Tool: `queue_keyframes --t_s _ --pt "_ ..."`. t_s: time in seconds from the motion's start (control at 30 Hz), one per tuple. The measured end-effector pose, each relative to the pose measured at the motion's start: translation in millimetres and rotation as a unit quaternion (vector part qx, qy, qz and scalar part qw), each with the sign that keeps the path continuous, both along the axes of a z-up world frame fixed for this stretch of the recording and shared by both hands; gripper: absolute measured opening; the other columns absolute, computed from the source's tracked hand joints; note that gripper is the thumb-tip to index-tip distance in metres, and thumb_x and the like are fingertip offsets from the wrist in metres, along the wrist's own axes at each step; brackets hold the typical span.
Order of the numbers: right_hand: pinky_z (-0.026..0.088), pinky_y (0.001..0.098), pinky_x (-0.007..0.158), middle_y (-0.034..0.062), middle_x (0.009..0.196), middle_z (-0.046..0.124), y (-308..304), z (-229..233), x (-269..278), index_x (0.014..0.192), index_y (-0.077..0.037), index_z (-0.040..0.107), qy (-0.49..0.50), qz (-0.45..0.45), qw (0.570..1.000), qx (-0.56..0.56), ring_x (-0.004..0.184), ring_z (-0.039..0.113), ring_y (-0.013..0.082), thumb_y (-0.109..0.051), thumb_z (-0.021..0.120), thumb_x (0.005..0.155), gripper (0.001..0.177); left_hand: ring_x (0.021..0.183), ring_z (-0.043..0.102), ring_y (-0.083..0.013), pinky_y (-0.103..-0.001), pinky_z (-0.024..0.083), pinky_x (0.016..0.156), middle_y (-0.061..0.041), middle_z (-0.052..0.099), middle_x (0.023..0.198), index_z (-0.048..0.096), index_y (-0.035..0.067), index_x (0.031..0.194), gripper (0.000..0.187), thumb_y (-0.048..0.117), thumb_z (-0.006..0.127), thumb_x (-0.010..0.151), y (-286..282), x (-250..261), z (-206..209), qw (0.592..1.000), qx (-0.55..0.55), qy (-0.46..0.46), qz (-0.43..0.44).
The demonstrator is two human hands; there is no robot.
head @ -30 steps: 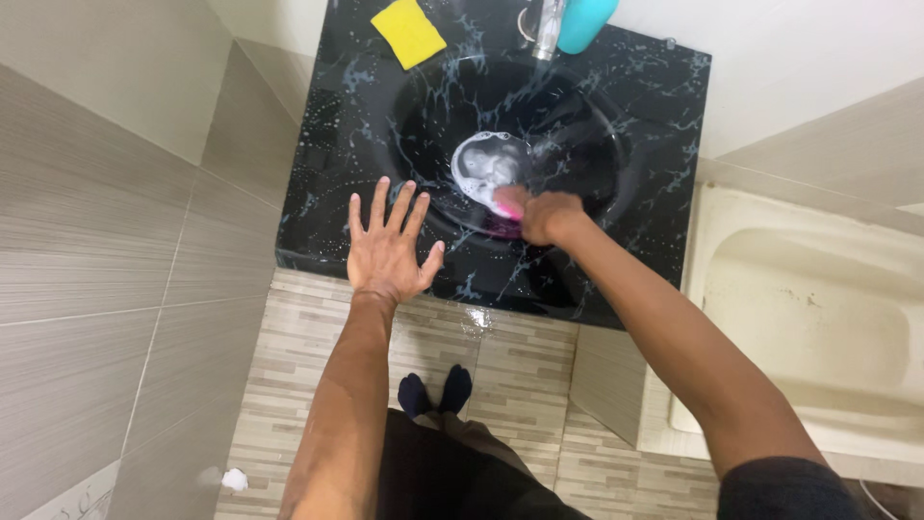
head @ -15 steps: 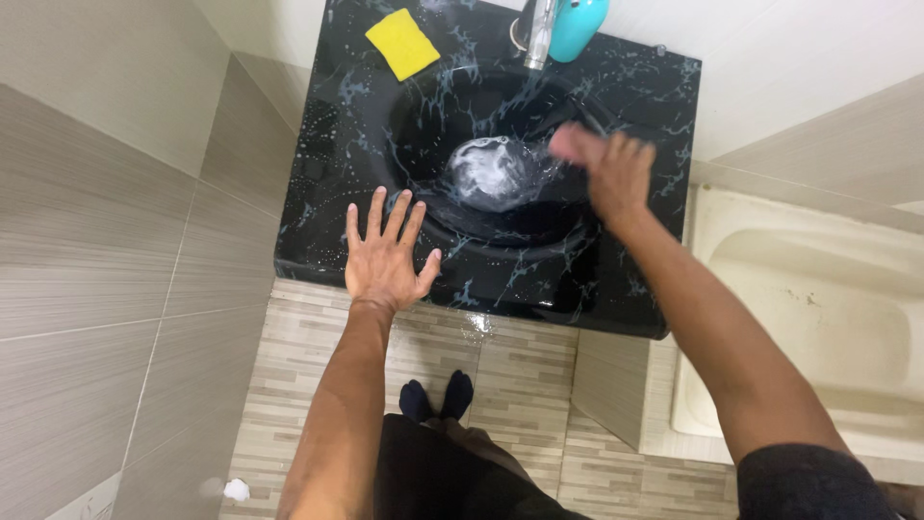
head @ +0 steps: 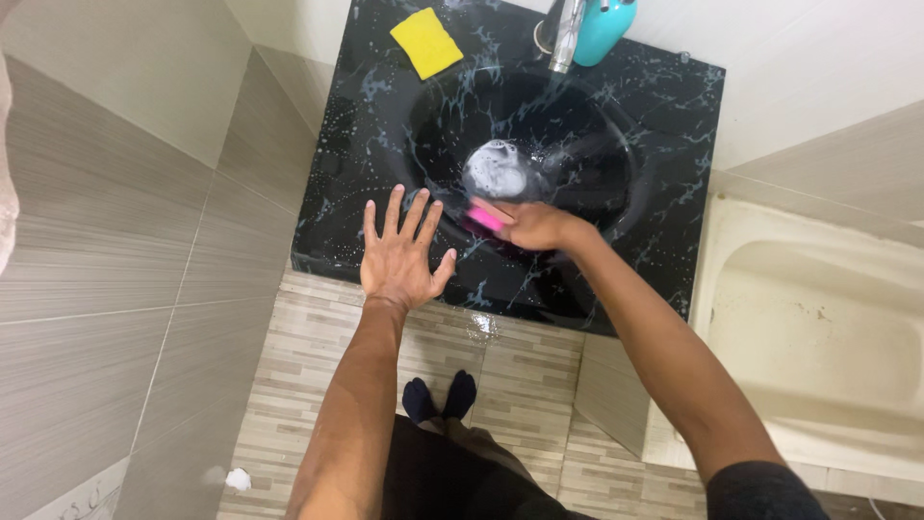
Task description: The person cleans a black marble sink using a pink scrubbing brush and a yellow sponge, applying soap and scrubbing the interior surface of the basin.
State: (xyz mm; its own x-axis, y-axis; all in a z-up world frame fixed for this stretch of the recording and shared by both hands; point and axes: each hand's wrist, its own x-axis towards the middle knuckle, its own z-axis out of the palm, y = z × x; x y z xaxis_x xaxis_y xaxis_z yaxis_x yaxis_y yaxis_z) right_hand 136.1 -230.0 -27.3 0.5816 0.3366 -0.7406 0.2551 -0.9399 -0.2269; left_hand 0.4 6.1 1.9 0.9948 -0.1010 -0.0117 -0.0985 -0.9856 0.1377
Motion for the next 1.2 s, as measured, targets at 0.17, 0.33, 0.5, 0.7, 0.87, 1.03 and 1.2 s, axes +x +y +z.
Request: queue_keyframes --t_s 0.17,0.33,0.5,0.7,0.87,1.03,1.2 --pt "0.051 0.0478 0.100 0.0173 0.128 0.068 17 22 -17 0.161 -0.045 0.023 -0.129 -0.011 0.991 -0.031 0.119 0.065 0.0372 -0.050 0.045 0.101 0.065 0.155 0.012 -0.0309 -0.060 0.006 0.123 -0.002 0.029 0.166 0.039 0.021 0.156 0.075 0.060 0.042 0.092 0 3 5 1.000 0.006 0.000 0.003" --pt "0.048 0.0517 0.107 0.0110 0.139 0.064 36 8 -26 0.157 -0.055 0.011 -0.113 -0.050 0.988 0.092 0.122 0.063 0.0403 -0.050 0.044 0.103 0.064 0.154 0.011 -0.0310 -0.060 0.005 0.123 -0.004 0.029 0.165 0.037 0.020 0.156 0.076 0.059 0.043 0.091 0 0 -3 1.000 -0.011 0.000 -0.004" --pt "0.044 0.0537 0.109 0.0018 0.162 0.038 62 -15 -19 0.156 -0.054 0.012 -0.129 -0.119 0.972 0.153 0.128 0.058 0.0406 -0.046 0.045 0.101 0.065 0.156 0.011 -0.0281 -0.056 0.004 0.124 -0.012 0.026 0.166 0.033 0.008 0.158 0.088 0.061 0.045 0.089 -1 0 -5 1.000 0.001 -0.009 0.018" --pt "0.038 0.0530 0.116 0.0048 0.162 0.040 56 -30 -15 0.160 -0.047 0.015 -0.125 -0.118 0.961 0.218 0.139 0.047 0.0399 -0.046 0.048 0.105 0.064 0.156 0.012 -0.0285 -0.057 0.004 0.125 -0.013 0.027 0.166 0.038 0.009 0.156 0.083 0.059 0.046 0.090 -1 0 -5 0.999 -0.028 -0.020 0.017" --pt "0.036 0.0519 0.120 0.0066 0.159 0.049 41 3 -22 0.160 -0.045 0.021 -0.043 -0.039 0.933 0.355 0.146 0.045 0.0359 -0.046 0.051 0.108 0.060 0.156 0.012 -0.0301 -0.058 0.005 0.123 -0.014 0.027 0.165 0.039 0.011 0.156 0.082 0.059 0.045 0.090 0 2 -4 1.000 -0.015 -0.011 0.011" --pt "0.028 0.0573 0.113 -0.0060 0.166 0.027 36 21 -22 0.159 -0.057 0.014 -0.112 0.005 0.988 0.109 0.138 0.041 0.0374 -0.042 0.041 0.102 0.065 0.155 0.011 -0.0304 -0.058 0.004 0.123 -0.014 0.026 0.165 0.039 0.013 0.156 0.081 0.059 0.044 0.090 -2 2 -4 1.000 -0.007 -0.024 0.010" --pt "0.039 0.0484 0.119 -0.0012 0.158 0.048 15 30 -24 0.158 -0.051 0.023 -0.066 -0.057 0.992 0.095 0.141 0.050 0.0334 -0.040 0.046 0.102 0.062 0.156 0.010 -0.0296 -0.057 0.003 0.124 -0.013 0.026 0.166 0.038 0.014 0.157 0.080 0.059 0.043 0.091 -4 1 -6 1.000 -0.009 -0.020 0.013"
